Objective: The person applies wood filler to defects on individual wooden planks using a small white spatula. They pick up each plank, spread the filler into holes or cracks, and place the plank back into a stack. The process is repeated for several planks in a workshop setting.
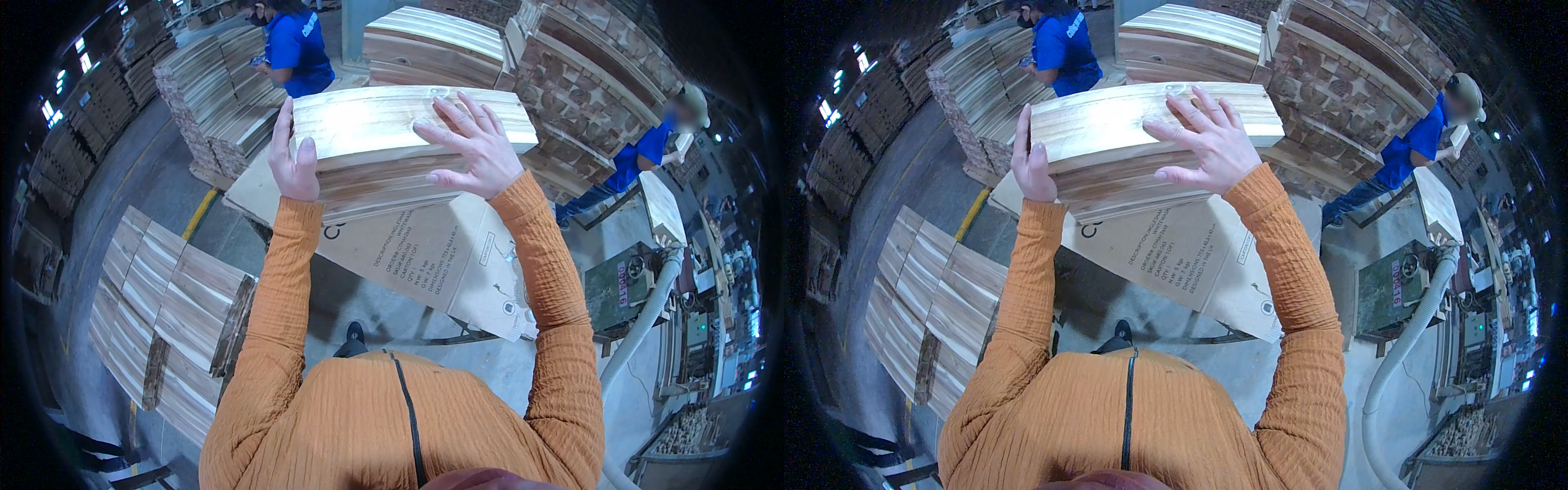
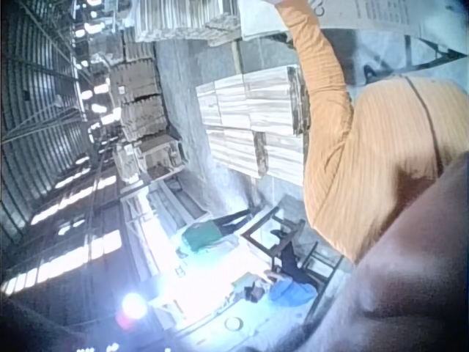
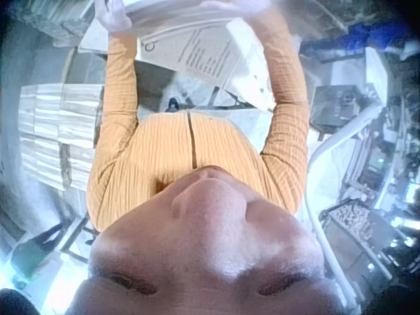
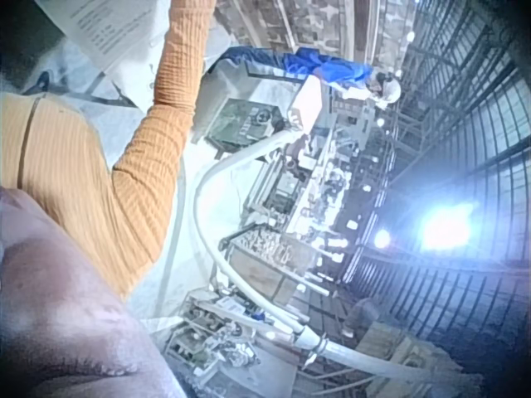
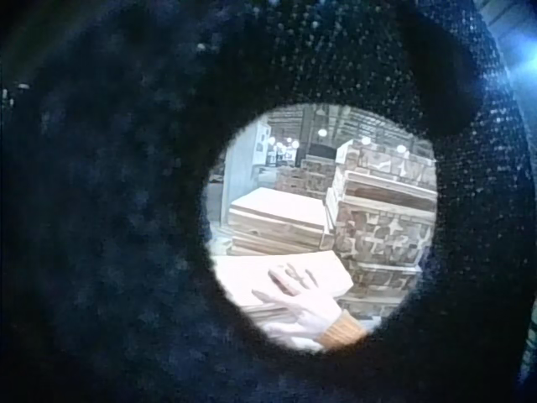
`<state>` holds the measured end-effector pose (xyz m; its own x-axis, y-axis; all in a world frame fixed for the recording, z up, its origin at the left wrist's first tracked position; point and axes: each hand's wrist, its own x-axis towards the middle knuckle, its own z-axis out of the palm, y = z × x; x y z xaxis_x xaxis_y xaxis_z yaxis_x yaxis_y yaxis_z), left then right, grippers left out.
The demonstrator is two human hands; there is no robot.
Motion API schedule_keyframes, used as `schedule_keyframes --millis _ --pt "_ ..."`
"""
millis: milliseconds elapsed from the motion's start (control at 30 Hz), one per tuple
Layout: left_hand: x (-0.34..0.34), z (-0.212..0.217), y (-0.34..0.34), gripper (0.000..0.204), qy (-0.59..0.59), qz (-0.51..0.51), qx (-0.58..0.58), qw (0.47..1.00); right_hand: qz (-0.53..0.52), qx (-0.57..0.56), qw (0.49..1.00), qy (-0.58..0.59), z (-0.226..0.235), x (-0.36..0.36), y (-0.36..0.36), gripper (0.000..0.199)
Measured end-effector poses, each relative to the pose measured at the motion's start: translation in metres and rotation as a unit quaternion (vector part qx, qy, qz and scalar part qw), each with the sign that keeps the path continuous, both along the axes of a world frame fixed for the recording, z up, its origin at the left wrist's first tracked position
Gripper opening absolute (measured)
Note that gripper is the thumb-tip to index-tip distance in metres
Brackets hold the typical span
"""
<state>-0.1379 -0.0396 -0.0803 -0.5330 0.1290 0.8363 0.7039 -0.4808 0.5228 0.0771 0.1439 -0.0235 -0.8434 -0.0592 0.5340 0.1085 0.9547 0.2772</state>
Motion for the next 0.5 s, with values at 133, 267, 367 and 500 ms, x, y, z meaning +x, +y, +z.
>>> schedule_keyframes --millis 133,267,367,500 --pt "-0.001 0.0 0.001 0.064 -0.024 -0.019 -0.004 1.0 0.016 -0.057 0.998 0.033 0.0 -0.001 0.0 0.075" --pt "-0.004 0.001 0.002 0.063 -0.002 0.007 -0.001 1.0 -0.012 -0.094 0.993 0.064 -0.005 -0.001 -0.001 0.08" --pt "-0.001 0.004 0.002 0.063 -0.018 0.005 -0.008 1.0 -0.045 -0.061 0.995 0.065 -0.011 0.001 -0.006 0.08" --pt "-0.001 0.007 0.001 0.06 0.006 0.035 -0.03 0.999 -0.038 -0.065 0.995 0.068 -0.012 -0.006 -0.021 0.08"
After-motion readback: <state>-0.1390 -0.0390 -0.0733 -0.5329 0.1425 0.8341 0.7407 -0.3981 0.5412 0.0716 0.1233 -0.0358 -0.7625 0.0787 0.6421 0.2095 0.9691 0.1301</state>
